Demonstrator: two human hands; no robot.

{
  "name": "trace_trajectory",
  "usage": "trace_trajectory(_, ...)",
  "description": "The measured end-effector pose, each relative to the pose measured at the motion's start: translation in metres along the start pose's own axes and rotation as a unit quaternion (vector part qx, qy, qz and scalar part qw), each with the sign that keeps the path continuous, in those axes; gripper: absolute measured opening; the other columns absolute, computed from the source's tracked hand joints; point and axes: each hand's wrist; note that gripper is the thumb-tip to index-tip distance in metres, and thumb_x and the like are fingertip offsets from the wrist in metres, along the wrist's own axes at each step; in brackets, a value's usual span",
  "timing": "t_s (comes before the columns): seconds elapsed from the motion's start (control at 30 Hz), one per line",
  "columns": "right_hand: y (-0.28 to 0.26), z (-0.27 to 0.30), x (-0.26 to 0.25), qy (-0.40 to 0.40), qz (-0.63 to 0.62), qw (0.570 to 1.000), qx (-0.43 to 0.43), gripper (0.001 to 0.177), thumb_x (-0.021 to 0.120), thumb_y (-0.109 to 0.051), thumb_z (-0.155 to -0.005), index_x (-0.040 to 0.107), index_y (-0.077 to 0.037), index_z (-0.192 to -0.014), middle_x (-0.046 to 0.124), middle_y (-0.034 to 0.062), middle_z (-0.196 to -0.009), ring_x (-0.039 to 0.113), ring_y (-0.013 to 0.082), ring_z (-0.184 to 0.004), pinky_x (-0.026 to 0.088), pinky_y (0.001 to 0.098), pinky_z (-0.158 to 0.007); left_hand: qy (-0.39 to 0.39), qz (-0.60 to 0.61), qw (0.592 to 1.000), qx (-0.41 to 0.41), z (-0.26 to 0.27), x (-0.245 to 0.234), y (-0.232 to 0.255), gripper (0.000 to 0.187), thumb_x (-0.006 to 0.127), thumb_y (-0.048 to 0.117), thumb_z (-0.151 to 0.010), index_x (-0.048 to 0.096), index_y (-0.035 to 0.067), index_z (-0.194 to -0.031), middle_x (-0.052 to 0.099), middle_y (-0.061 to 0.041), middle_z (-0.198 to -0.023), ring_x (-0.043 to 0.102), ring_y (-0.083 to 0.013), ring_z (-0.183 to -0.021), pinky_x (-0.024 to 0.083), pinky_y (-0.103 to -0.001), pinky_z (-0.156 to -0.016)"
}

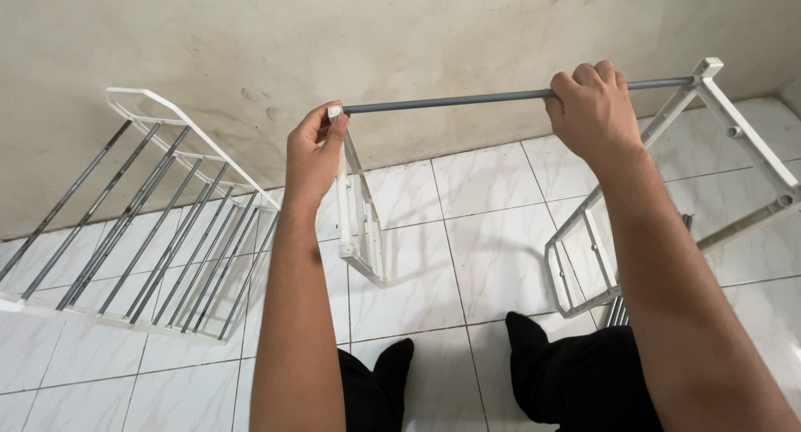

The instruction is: The person assembles a white plastic and metal rack by inserting metal rods into the side frames. They sit on the floor and repeatedly insert rods into slots on both sides of the frame, building up the structure layer by layer.

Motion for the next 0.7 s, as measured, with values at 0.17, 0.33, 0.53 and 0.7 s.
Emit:
trace_trajectory(0.17,-0.01,-0.006,-0.011,0.018,0.014,0.998,-0.051,0.019,0.068,-0.025,-0.103,0.074,-0.008,-0.108,0.069,0.012,-0.105,0.063,0.033,-0.11,0.045,0.0507,-0.107,0.003,-0.037,0.999,-0.014,0.002,0.006,0.003,0.033,0.064,0.027,-0.103,0.067,0.005,-0.127,0.074,-0.002,-0.104,0.065,-0.0094,-0.093,0.053,-0.027,-0.08)
trace_trajectory(0.33,-0.041,-0.013,-0.02,0.057,0.01,0.989,-0.138,0.029,0.068,-0.036,-0.105,0.073,-0.011,-0.12,0.07,0.0084,-0.106,0.065,0.028,-0.107,0.045,0.0465,-0.108,-0.011,-0.017,1.0,0.009,0.0,0.005,0.002,0.033,0.063,0.028,-0.104,0.067,0.005,-0.128,0.075,-0.003,-0.104,0.066,-0.0099,-0.095,0.053,-0.027,-0.084)
trace_trajectory(0.53,-0.068,-0.021,-0.024,0.027,-0.004,0.991,-0.132,0.025,0.07,-0.039,-0.108,0.072,-0.014,-0.107,0.068,0.0017,-0.091,0.065,0.0221,-0.093,0.048,0.0396,-0.095,-0.028,-0.011,1.0,0.007,0.002,0.002,-0.001,0.03,0.056,0.025,-0.107,0.064,0.005,-0.128,0.073,-0.003,-0.108,0.065,-0.0092,-0.101,0.05,-0.026,-0.091)
trace_trajectory(0.7,-0.062,-0.022,-0.028,0.056,-0.035,0.989,-0.134,0.027,0.071,-0.038,-0.106,0.07,-0.012,-0.097,0.068,-0.0003,-0.086,0.063,0.0208,-0.089,0.047,0.0395,-0.092,-0.037,-0.029,0.999,0.006,0.002,-0.001,-0.002,0.027,0.055,0.026,-0.108,0.063,0.005,-0.121,0.071,-0.003,-0.105,0.061,-0.0101,-0.098,0.048,-0.026,-0.089)
Point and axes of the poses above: each hand's wrist, its own z-axis away from the middle knuckle, its own x-axis out of the palm, y = z × x
